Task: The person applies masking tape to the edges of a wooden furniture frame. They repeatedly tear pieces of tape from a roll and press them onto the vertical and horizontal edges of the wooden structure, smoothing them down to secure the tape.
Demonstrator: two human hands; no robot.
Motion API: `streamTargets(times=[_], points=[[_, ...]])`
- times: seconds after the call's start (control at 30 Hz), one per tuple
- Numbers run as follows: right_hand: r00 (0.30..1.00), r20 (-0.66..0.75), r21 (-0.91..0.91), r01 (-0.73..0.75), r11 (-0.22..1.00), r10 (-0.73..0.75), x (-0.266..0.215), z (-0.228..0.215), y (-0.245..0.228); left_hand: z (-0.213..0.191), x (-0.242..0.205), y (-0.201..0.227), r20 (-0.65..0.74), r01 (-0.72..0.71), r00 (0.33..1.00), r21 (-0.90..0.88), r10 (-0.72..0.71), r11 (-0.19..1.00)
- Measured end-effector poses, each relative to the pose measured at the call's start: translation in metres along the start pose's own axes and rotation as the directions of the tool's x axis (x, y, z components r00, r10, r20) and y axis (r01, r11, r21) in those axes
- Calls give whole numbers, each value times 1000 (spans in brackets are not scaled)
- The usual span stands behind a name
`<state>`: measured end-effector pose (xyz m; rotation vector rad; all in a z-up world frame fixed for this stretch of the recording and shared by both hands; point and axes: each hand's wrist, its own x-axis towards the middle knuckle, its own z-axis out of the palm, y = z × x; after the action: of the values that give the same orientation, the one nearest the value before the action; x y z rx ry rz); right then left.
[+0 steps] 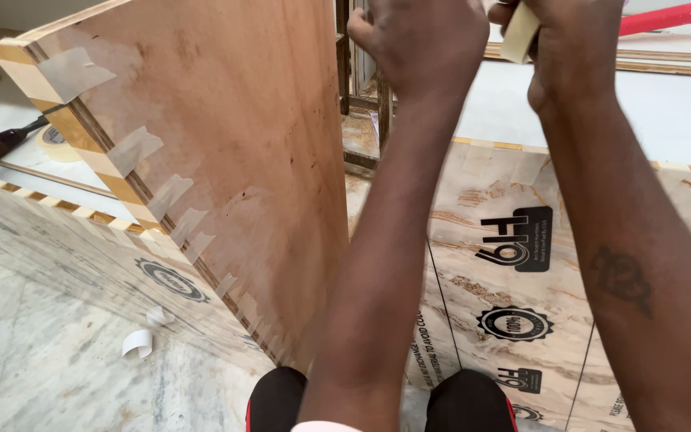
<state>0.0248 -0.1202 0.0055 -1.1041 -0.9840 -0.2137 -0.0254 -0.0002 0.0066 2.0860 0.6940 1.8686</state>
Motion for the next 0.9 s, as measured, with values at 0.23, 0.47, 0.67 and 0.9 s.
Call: streamTargets(times=[0.23, 0.47, 0.67, 0.9], points=[[983, 108, 188, 125, 974, -147, -20, 32, 11, -37, 11, -73, 321, 257, 931, -915, 173, 311], [980, 95, -337, 198, 920, -176, -54, 43, 21, -30, -30, -87, 333, 276, 901, -935, 277, 224], [980, 34, 78, 192, 978, -195, -35, 38, 16, -17, -26, -99, 365, 301, 893, -920, 265, 251], [995, 92, 407, 2, 913, -43, -3, 52, 25, -4, 5, -68, 269, 182, 956, -856, 117, 484]])
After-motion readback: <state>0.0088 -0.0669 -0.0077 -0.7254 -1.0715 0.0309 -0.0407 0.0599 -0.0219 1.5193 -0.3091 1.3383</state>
